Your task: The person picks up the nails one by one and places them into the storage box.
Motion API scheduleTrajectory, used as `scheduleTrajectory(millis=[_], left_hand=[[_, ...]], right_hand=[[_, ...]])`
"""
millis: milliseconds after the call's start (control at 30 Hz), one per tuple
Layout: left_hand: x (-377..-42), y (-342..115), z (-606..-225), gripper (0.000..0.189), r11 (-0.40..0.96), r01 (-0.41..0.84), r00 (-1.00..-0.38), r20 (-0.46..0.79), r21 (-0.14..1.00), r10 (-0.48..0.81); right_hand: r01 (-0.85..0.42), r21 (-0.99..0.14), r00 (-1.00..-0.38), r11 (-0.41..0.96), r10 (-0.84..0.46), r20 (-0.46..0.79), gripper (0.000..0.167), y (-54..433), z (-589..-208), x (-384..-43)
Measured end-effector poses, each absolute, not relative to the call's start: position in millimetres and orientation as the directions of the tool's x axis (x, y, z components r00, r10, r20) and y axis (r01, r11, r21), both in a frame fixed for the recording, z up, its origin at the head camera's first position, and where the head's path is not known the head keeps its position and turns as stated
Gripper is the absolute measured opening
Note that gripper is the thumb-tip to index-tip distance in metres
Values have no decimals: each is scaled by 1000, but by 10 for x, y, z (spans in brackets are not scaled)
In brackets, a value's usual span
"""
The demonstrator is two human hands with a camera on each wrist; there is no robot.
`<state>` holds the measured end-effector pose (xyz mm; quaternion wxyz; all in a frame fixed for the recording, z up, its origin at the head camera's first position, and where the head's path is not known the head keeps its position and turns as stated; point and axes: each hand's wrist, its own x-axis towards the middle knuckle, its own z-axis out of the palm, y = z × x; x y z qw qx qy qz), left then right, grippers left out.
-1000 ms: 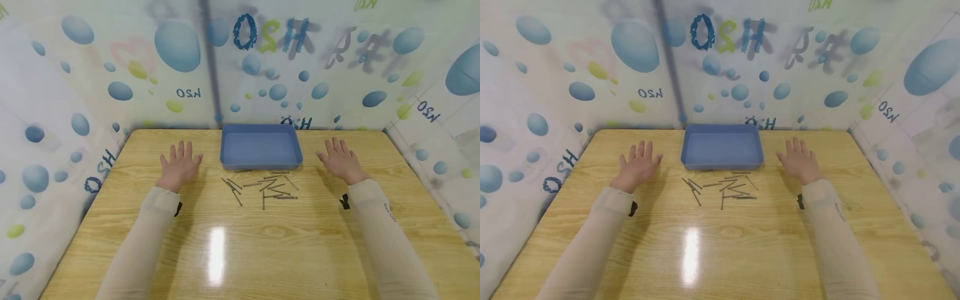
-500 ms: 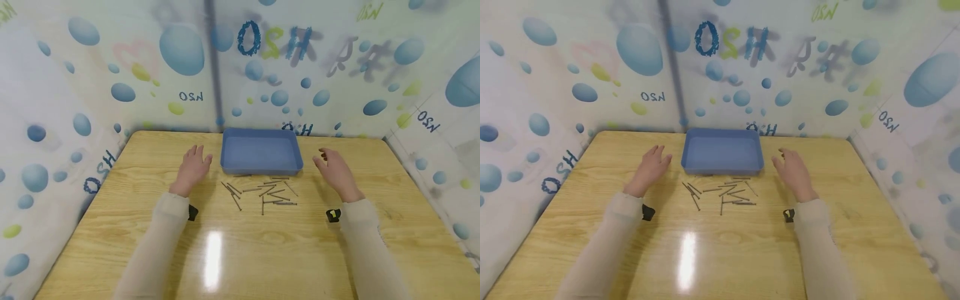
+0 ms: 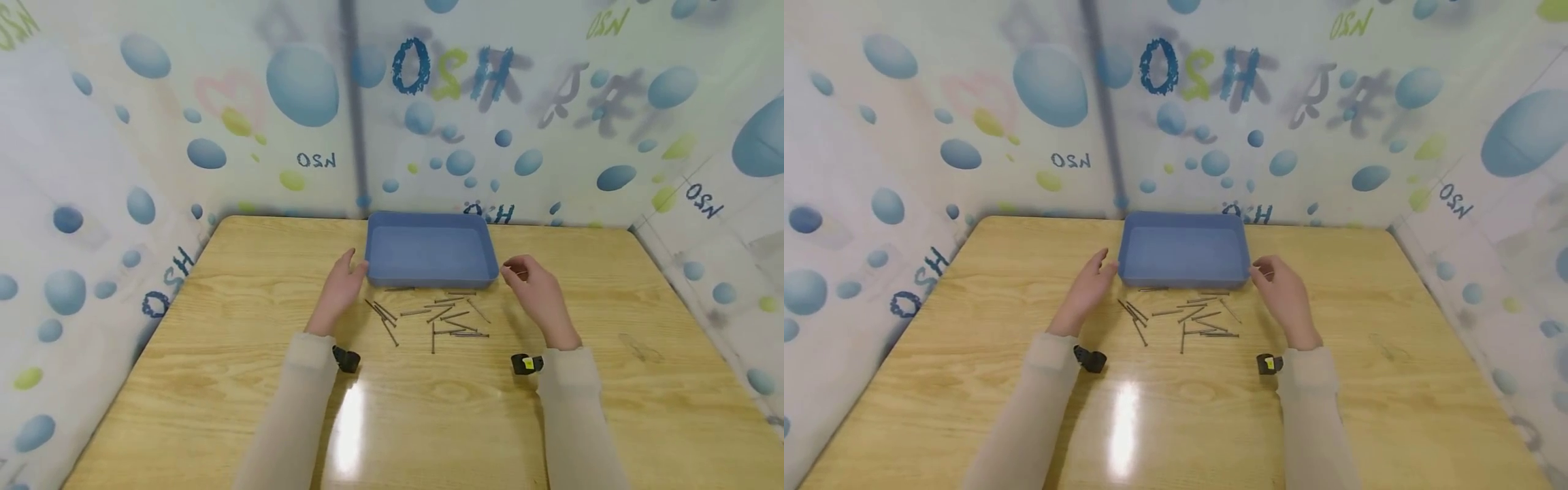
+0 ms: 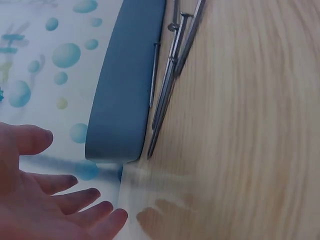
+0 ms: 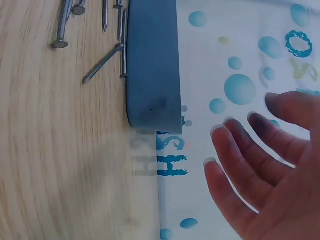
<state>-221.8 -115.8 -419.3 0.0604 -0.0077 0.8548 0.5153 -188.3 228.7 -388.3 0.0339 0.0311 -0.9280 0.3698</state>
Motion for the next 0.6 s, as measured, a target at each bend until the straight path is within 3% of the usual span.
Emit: scheduleTrajectory(millis=[167, 333, 467, 600], left_hand=[[-2184, -1164, -4251, 67, 288, -104, -992, -120, 952, 35], [-2191, -1145, -4332, 64, 145, -89, -995, -94, 985, 33], [-2203, -1111, -4384, 69, 125, -56, -998, -61, 991, 34], [-2199, -1050, -4433, 64, 192, -48, -998, -52, 980, 18]], right_hand=[[-130, -680, -990, 722, -130, 51, 55, 2220, -3860, -1912], [-184, -661, -974, 727, -224, 25, 48, 2161, -3825, -1931], [-188, -635, -960, 749, -278, -44, 38, 2148, -3859, -1966], [-213, -564, -925, 798, -350, -146, 36, 2131, -3974, -2000]])
